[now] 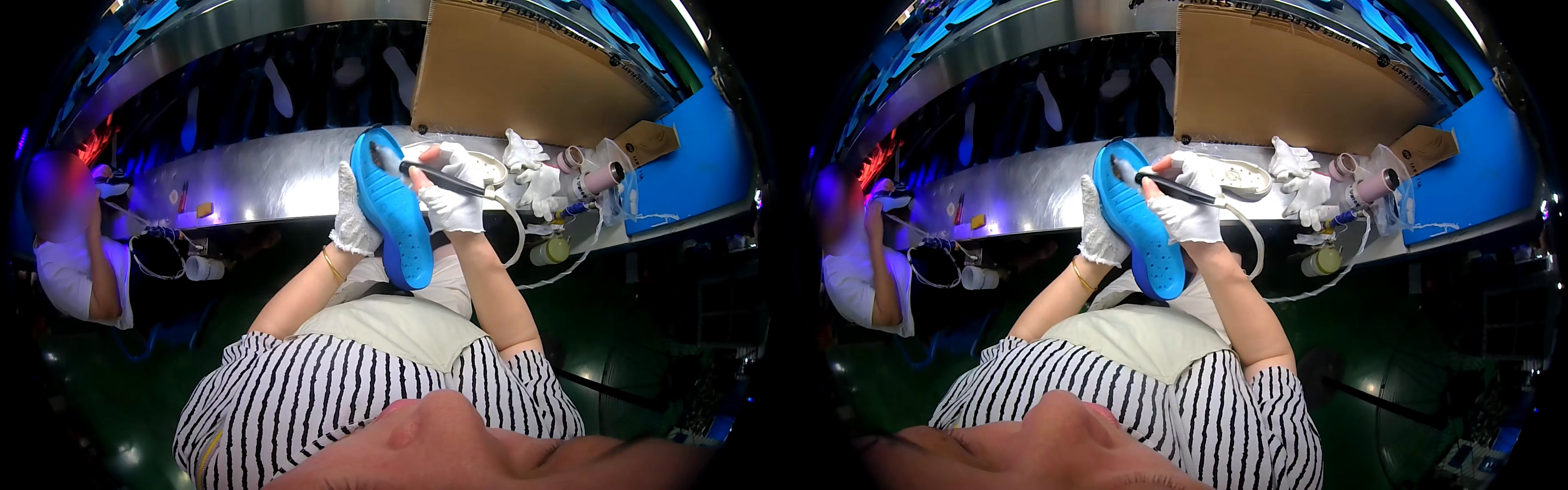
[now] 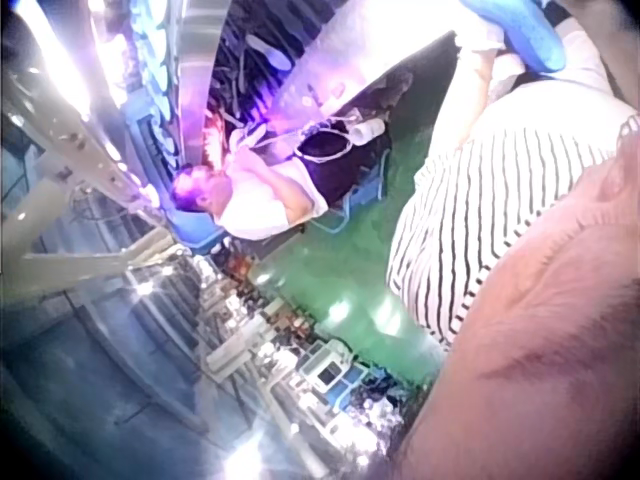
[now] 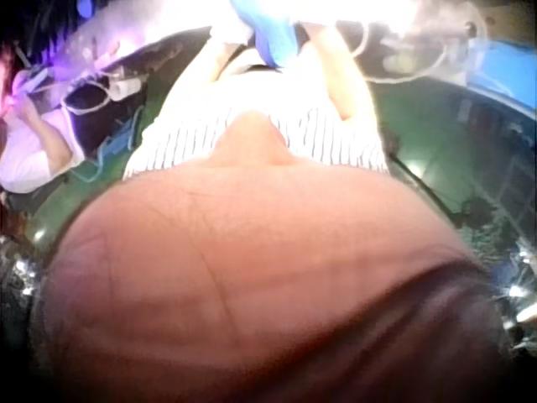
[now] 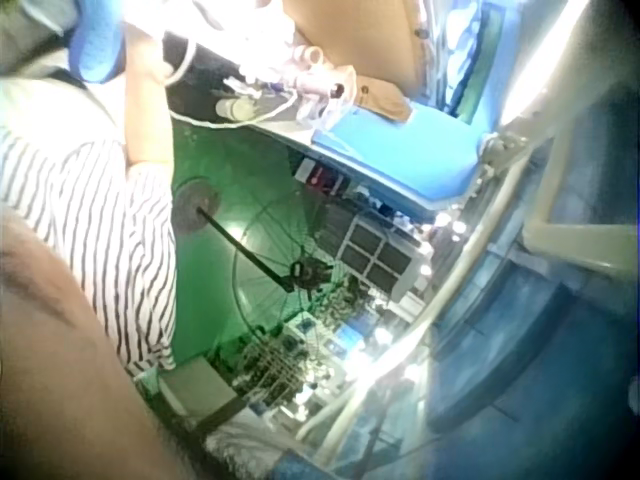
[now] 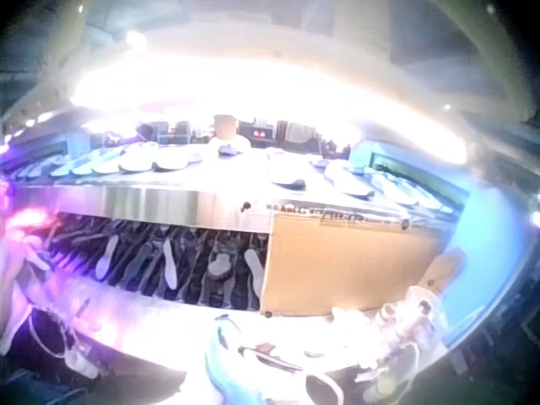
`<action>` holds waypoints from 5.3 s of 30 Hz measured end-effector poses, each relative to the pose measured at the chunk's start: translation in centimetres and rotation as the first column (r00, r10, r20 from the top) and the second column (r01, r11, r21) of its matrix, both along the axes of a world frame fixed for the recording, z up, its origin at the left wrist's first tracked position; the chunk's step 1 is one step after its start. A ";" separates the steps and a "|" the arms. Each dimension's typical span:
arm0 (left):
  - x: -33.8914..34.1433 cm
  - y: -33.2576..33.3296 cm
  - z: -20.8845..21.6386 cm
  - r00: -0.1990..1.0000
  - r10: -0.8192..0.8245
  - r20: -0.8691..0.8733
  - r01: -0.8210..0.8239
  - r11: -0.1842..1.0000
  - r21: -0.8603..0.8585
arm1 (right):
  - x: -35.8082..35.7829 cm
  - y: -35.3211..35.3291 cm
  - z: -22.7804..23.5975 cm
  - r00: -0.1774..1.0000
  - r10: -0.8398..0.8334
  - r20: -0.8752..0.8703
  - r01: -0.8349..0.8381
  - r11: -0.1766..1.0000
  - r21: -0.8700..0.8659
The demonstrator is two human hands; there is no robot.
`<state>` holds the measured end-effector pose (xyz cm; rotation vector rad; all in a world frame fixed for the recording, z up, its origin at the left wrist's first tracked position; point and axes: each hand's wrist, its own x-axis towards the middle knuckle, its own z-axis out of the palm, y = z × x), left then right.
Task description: The person applies a liquid substance to the undersides of shoe soles using a brush, alternating between different sole components and reaching for new ones from an overhead conveyor.
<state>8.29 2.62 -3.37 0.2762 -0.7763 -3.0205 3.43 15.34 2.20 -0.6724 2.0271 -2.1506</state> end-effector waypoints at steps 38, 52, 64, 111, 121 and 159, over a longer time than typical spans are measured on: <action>0.4 -0.3 0.7 0.977 -0.212 -0.010 0.209 0.970 -0.127 | 3.2 3.9 -3.7 0.983 0.088 0.161 -0.076 0.994 -0.080; -4.9 -3.8 1.6 0.832 -0.052 -0.552 0.093 0.995 0.046 | 2.3 2.2 -1.5 0.933 0.219 -0.286 -0.241 0.969 -0.045; -5.7 -5.4 3.4 0.704 -0.278 -0.653 0.199 0.961 -0.193 | 1.1 3.3 -1.8 0.700 0.543 0.463 -0.364 0.830 -0.423; -5.9 -6.4 7.7 0.965 -0.133 -0.227 0.036 0.921 -0.388 | -3.2 5.7 0.9 0.980 0.129 -0.150 -0.112 0.987 0.117; -2.5 -4.6 -0.8 0.867 -0.478 -0.141 0.498 0.844 0.198 | -2.5 4.2 -3.3 0.992 0.018 0.123 0.006 0.981 -0.194; -5.7 -3.6 0.2 0.978 -0.194 -0.081 0.188 0.980 -0.072 | 1.7 2.9 -3.3 0.964 0.233 -0.127 -0.214 0.966 0.147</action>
